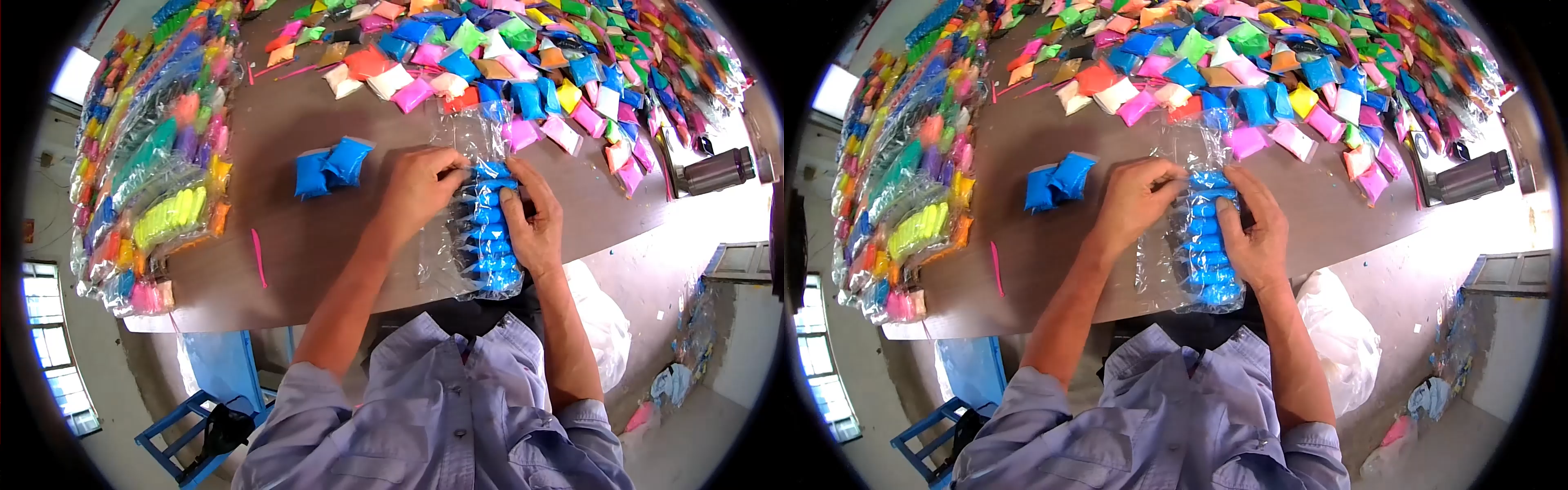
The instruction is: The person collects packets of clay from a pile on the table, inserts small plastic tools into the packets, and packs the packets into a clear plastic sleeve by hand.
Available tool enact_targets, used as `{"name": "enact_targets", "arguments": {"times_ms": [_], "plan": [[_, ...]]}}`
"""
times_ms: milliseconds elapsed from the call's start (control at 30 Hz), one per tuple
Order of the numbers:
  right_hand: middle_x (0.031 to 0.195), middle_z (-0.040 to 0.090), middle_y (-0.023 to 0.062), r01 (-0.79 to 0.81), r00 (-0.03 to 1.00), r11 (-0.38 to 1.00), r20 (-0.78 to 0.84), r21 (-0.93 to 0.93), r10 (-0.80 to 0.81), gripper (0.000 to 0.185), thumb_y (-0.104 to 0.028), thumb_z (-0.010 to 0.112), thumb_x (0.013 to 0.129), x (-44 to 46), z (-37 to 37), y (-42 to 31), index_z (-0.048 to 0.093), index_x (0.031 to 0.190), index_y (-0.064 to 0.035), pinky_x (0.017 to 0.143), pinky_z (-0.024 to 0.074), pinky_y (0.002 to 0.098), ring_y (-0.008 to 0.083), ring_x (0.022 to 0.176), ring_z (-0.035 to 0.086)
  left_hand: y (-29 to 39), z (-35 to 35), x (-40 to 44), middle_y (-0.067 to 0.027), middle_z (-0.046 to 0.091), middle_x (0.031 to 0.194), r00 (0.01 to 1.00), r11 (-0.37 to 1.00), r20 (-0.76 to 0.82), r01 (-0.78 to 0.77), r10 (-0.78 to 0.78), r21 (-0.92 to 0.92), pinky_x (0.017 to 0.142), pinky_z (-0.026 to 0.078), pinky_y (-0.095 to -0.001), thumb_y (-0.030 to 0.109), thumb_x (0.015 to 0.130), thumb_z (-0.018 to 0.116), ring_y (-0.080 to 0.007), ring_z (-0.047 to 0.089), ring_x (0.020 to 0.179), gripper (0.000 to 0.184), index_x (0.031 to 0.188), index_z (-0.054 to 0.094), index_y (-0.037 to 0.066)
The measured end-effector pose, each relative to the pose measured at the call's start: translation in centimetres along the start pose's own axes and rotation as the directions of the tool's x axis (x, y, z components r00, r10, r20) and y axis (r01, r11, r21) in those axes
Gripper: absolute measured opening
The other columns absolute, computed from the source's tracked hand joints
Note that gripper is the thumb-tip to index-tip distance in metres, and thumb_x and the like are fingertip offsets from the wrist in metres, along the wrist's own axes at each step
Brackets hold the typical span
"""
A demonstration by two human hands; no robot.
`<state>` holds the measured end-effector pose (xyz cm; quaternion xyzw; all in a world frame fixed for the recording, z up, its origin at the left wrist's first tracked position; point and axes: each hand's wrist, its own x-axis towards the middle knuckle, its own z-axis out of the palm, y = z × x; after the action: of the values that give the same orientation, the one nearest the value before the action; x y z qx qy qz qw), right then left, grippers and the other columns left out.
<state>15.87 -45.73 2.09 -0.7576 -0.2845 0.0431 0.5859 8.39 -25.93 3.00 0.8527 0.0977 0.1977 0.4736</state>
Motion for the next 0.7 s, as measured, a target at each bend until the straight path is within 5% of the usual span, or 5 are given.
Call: {"name": "enact_targets", "arguments": {"times_ms": [167, 367, 433, 600, 700], "plan": [[0.136, 0.070, 0.0176, -0.025, 1.000, 1.000, -0.003, -0.018, 0.025, 0.039, -0.008, 0.071, 0.094, -0.1, -0.3, -0.6, 0.070, 0.132, -0.0021, 0.102, 0.0528, 0.0366, 0.0284, 0.122, 0.069, 0.2, -0.6, -1.1, -0.0147, 0.076, 0.102, 0.992, 0.980, -0.022, -0.117, 0.123, 0.160, 0.074, 0.058, -0.0346, 0.005, 0.091, 0.076, -0.0277, 0.075, 0.085, 0.018, 0.109, 0.076, 0.005], [0.132, 0.071, 0.0157, 0.073, 0.996, 0.997, -0.042, -0.041, -0.074, 0.039, -0.013, 0.071, 0.092, 0.0, -0.3, 0.0, 0.072, 0.130, -0.0038, 0.100, 0.0538, 0.0367, 0.0314, 0.117, 0.070, 0.5, -8.1, -1.4, -0.0129, 0.075, 0.114, 0.969, 0.740, -0.169, -0.021, 0.182, 0.673, 0.083, 0.060, -0.0425, 0.020, 0.090, 0.081, -0.0333, 0.073, 0.099, 0.028, 0.114, 0.075, 0.008], [0.132, 0.071, 0.0155, 0.088, 0.995, 0.995, -0.040, -0.037, -0.089, 0.038, -0.013, 0.071, 0.092, 0.0, -0.3, 0.1, 0.072, 0.129, -0.0038, 0.100, 0.0539, 0.0364, 0.0316, 0.117, 0.070, 0.6, -9.3, -1.1, -0.0094, 0.074, 0.116, 0.989, 0.597, -0.148, 0.130, -0.018, 0.791, 0.091, 0.058, -0.0453, 0.025, 0.088, 0.081, -0.0314, 0.067, 0.114, 0.031, 0.113, 0.075, 0.009], [0.133, 0.071, 0.0155, 0.078, 0.996, 0.997, -0.045, -0.027, -0.079, 0.039, -0.015, 0.071, 0.092, -0.2, -0.4, 0.2, 0.072, 0.130, -0.0054, 0.101, 0.0539, 0.0376, 0.0331, 0.119, 0.070, -1.4, -10.4, -0.5, -0.0102, 0.074, 0.113, 0.999, 0.491, -0.039, 0.047, -0.026, 0.870, 0.086, 0.058, -0.0485, 0.024, 0.090, 0.079, -0.0315, 0.068, 0.112, 0.029, 0.112, 0.073, 0.008], [0.134, 0.071, 0.0158, 0.073, 0.997, 0.995, -0.034, -0.068, -0.076, 0.039, -0.018, 0.071, 0.092, -0.1, -0.5, 0.3, 0.073, 0.130, -0.0068, 0.103, 0.0531, 0.0387, 0.0339, 0.121, 0.069, -1.3, -10.1, -0.2, -0.0133, 0.074, 0.111, 0.991, 0.535, -0.117, 0.062, 0.070, 0.843, 0.083, 0.059, -0.0464, 0.018, 0.091, 0.076, -0.0324, 0.071, 0.101, 0.028, 0.117, 0.071, 0.007]]}}
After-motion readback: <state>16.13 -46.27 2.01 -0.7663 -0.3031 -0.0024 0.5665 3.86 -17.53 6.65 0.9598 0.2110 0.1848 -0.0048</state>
